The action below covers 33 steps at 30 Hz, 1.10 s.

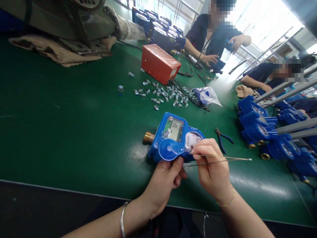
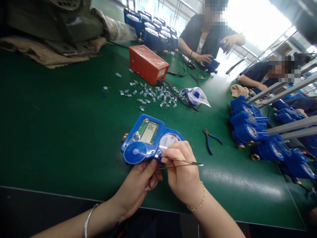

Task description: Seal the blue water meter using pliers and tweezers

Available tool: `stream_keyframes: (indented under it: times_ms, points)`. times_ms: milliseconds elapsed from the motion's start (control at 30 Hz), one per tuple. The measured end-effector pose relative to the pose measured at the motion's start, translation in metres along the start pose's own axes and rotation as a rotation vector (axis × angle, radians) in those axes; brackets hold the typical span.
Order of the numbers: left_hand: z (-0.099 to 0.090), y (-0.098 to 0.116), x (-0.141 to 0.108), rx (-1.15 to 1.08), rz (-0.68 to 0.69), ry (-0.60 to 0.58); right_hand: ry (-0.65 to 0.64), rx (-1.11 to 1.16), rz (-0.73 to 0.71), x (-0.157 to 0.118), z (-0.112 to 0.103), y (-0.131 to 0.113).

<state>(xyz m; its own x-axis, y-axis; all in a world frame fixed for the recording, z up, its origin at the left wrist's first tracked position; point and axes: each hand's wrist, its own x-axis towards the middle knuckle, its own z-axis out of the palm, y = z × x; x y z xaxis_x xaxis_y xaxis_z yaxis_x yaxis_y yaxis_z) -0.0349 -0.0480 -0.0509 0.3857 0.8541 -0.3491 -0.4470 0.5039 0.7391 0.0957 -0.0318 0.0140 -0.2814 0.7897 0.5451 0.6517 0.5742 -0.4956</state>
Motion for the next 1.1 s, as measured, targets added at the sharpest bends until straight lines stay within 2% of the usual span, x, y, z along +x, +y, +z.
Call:
stream_keyframes:
  times_ms: [433,767,1100]
  points:
    - [-0.002,-0.002,0.001,0.005,-0.042,-0.006,0.050,0.014,-0.018,-0.002,0.003,0.005]
    - [-0.003,-0.001,0.000,0.003,-0.075,0.003,0.037,0.004,-0.028,-0.004,0.003,0.004]
    - [0.000,0.000,0.000,0.030,-0.052,-0.003,-0.123,-0.102,-0.069,0.013,-0.009,-0.006]
